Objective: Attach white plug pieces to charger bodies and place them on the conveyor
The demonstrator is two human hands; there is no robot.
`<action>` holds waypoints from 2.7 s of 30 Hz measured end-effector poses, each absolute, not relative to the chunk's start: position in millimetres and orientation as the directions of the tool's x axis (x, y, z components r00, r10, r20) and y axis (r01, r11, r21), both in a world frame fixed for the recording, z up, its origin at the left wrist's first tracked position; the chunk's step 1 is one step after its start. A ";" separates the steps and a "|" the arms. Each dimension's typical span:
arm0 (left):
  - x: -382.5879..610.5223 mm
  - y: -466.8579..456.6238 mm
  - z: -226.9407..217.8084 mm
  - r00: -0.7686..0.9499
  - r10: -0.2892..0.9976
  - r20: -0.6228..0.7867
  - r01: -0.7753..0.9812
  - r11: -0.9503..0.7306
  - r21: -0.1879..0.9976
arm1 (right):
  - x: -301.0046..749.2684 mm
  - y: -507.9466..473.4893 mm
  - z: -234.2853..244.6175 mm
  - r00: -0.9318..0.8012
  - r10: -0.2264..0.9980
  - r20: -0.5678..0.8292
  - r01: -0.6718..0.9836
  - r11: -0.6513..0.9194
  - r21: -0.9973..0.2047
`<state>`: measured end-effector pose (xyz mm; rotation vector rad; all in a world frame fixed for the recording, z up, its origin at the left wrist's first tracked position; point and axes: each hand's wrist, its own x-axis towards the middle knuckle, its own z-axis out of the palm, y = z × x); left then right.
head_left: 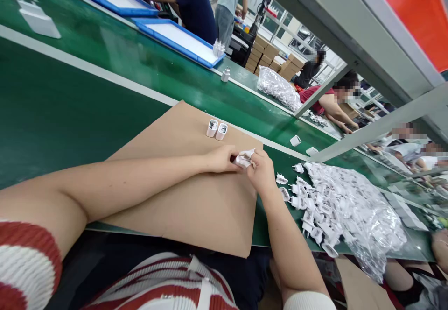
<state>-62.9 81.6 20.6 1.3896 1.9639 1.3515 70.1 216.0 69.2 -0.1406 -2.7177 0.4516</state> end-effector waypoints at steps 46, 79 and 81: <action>-118.1 147.7 75.3 -0.639 0.741 0.206 0.682 0.422 0.597 | 128.8 293.2 94.4 -0.663 0.742 -0.101 0.749 0.656 -0.094; -57.7 71.9 54.4 -0.364 0.917 0.163 0.812 0.227 0.537 | 82.0 242.7 69.9 -0.775 0.615 0.145 -0.089 0.121 -0.989; -54.4 68.7 46.4 -0.397 0.901 0.174 0.724 0.191 0.662 | 84.3 239.6 72.2 -0.758 0.621 0.200 -0.030 0.274 -0.961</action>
